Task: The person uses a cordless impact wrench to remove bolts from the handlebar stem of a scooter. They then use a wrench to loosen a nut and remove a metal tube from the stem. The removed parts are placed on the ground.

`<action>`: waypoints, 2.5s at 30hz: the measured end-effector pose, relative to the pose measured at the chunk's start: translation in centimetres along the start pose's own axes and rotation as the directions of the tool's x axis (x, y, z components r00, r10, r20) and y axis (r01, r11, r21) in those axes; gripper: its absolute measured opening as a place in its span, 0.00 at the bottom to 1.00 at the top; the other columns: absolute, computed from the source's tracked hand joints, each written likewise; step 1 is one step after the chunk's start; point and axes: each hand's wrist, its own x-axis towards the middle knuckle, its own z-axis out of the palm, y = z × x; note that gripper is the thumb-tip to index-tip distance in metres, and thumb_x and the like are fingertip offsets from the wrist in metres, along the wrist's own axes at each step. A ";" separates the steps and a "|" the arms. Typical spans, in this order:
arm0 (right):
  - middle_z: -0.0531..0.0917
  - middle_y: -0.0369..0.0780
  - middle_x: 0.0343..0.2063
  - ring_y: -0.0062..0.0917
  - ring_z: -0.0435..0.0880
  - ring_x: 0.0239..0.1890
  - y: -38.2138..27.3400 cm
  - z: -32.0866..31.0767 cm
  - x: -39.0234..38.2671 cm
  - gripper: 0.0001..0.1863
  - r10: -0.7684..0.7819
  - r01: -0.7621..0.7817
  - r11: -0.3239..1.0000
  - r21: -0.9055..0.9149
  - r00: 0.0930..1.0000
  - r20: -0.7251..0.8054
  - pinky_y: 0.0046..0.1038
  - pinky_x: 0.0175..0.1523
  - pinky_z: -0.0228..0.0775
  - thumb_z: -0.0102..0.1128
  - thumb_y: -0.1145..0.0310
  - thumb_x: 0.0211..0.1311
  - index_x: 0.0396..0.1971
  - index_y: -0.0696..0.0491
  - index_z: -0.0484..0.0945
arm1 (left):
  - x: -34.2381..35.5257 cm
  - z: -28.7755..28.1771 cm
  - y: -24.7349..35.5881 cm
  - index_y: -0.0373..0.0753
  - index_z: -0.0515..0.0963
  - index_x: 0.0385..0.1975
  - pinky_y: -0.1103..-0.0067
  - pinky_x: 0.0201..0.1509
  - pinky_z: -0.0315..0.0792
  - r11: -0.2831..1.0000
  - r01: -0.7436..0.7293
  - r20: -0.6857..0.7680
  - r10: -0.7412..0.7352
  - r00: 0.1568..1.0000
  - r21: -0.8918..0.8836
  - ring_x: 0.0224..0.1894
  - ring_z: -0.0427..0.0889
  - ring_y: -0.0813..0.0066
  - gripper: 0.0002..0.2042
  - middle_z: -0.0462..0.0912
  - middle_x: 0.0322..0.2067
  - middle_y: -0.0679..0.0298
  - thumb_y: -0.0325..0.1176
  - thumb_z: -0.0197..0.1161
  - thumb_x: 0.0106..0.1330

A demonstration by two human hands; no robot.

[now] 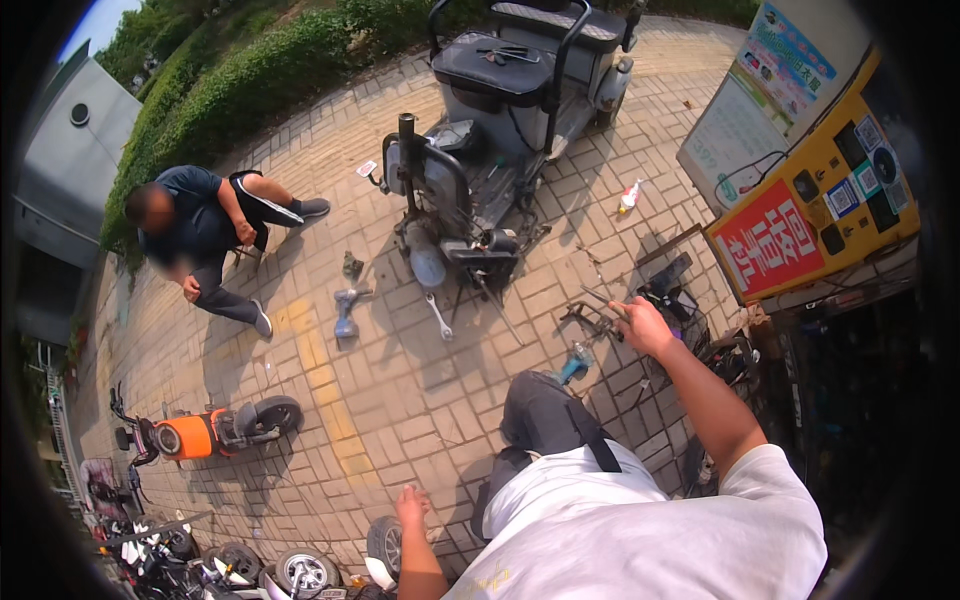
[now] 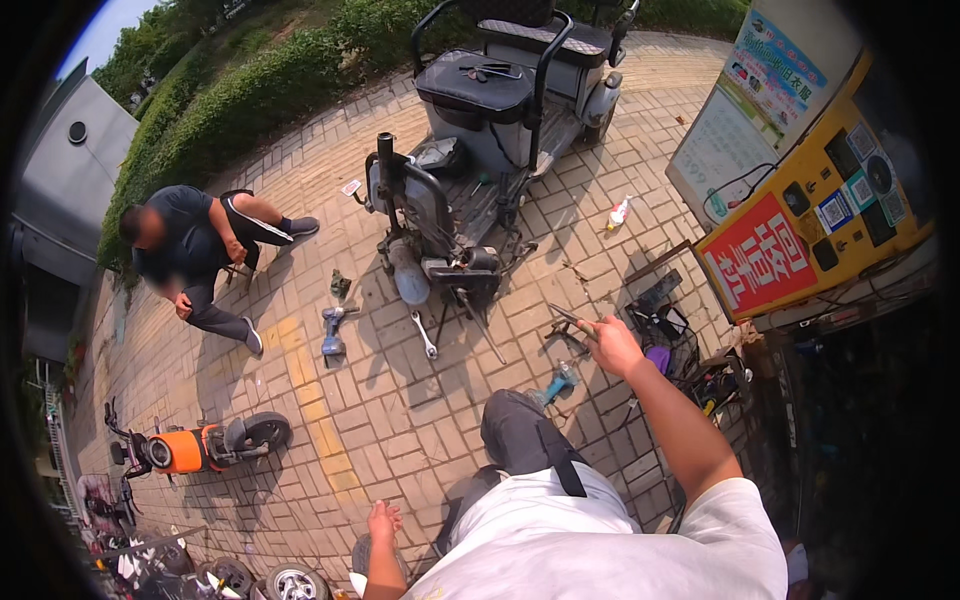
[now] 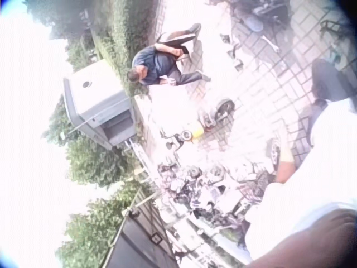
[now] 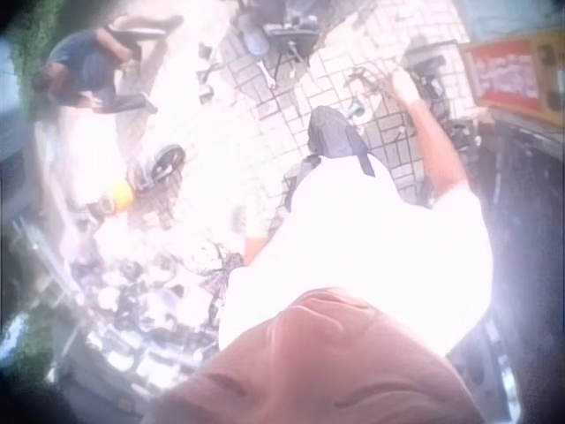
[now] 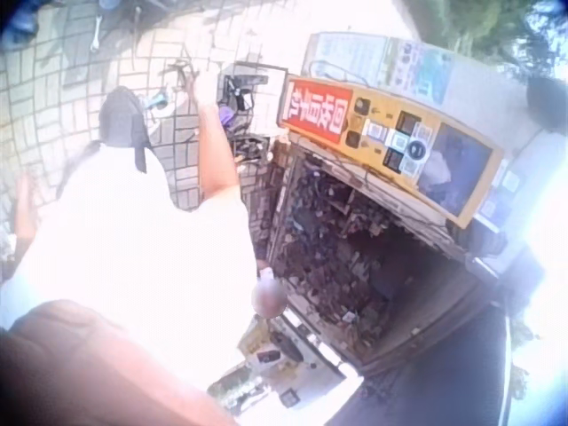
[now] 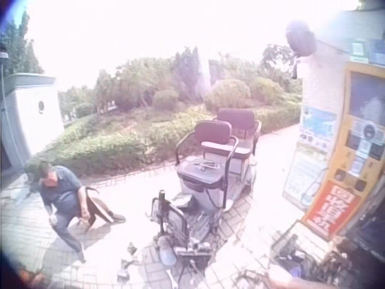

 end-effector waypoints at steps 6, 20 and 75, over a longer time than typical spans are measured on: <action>0.75 0.41 0.37 0.38 0.74 0.41 -8.9 -5.8 21.5 0.14 -0.305 0.228 0.941 -0.252 0.894 -0.330 0.37 0.45 0.69 0.59 0.69 0.54 0.42 0.48 0.81 | 3.4 3.1 8.6 0.33 0.75 0.40 0.82 0.25 0.69 0.942 -0.129 0.188 0.073 0.979 0.310 0.22 0.76 0.79 0.16 0.82 0.31 0.59 0.43 0.51 0.71; 0.77 0.38 0.44 0.32 0.75 0.50 -24.9 -8.4 56.8 0.13 -0.333 0.274 0.798 -0.537 0.943 -0.015 0.42 0.50 0.61 0.58 0.67 0.55 0.41 0.45 0.83 | 13.2 -0.8 28.1 0.30 0.73 0.43 0.84 0.21 0.69 0.939 0.046 0.068 -0.074 0.995 0.342 0.21 0.76 0.79 0.17 0.81 0.32 0.56 0.41 0.52 0.70; 0.80 0.40 0.36 0.30 0.78 0.39 -22.8 -7.3 59.3 0.12 -0.124 0.051 0.890 0.454 0.983 0.132 0.30 0.45 0.69 0.67 0.68 0.55 0.35 0.59 0.79 | 44.8 18.1 63.6 0.36 0.75 0.38 0.82 0.29 0.68 0.765 -0.178 0.412 -0.124 0.903 0.619 0.26 0.74 0.81 0.13 0.80 0.31 0.65 0.41 0.53 0.70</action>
